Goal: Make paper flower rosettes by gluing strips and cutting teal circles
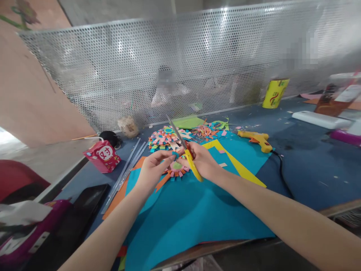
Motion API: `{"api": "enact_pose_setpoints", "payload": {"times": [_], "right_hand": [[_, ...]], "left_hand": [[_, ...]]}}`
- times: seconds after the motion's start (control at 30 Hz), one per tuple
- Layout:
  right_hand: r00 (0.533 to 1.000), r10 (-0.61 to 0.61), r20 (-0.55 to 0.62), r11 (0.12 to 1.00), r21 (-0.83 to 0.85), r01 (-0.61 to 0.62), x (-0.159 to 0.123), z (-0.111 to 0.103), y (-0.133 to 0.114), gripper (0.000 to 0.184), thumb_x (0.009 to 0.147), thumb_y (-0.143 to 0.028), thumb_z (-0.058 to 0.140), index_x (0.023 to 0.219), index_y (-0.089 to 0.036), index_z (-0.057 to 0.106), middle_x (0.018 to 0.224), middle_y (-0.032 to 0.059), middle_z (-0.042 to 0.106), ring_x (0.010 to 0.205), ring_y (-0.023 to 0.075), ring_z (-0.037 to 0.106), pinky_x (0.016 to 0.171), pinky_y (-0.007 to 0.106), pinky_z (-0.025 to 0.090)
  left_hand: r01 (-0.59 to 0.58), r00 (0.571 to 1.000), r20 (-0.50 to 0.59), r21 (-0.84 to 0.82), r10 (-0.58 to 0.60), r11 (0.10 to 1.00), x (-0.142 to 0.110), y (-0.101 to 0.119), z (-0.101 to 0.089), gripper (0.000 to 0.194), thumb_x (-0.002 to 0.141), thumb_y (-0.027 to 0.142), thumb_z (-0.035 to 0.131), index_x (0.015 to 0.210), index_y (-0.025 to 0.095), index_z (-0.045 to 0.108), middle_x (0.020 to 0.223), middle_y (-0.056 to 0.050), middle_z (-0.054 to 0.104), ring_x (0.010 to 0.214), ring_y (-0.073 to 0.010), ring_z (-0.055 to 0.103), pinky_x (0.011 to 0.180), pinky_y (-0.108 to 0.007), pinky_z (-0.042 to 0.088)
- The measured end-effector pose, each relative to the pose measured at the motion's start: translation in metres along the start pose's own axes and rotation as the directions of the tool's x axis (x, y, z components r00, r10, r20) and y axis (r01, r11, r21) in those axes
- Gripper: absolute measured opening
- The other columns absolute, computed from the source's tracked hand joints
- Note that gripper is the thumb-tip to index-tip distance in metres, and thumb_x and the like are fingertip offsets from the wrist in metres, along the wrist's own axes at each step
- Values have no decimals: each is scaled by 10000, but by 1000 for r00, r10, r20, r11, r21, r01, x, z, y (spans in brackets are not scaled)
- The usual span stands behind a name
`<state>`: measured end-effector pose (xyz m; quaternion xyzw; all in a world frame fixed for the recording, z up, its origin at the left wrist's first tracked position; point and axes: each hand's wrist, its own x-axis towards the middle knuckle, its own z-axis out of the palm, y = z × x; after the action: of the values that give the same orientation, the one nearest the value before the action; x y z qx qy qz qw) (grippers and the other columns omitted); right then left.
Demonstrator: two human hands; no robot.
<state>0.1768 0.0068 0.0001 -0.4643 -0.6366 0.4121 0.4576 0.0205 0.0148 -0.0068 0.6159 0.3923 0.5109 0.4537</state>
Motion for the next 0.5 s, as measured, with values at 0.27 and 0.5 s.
{"api": "enact_pose_setpoints", "payload": {"times": [0.27, 0.5], "right_hand": [[998, -32, -53, 995, 97, 37, 2, 2, 4, 262, 573, -257, 673, 704, -219, 449, 625, -56, 521, 533, 106, 497, 524, 241, 409], [998, -60, -33, 992, 113, 63, 2, -3, 8, 247, 594, -241, 655, 740, -212, 458, 685, -48, 535, 564, 104, 506, 531, 234, 408]], "left_hand": [[-10, 1000, 13, 32, 10, 999, -2, 4, 0, 148, 694, 299, 632, 725, 159, 595, 668, 17, 576, 580, -77, 490, 538, -185, 379], [-1, 997, 77, 141, -10, 990, 0, 4, -1, 186, 723, 331, 585, 690, 148, 590, 688, -21, 611, 626, -113, 532, 544, -206, 393]]}}
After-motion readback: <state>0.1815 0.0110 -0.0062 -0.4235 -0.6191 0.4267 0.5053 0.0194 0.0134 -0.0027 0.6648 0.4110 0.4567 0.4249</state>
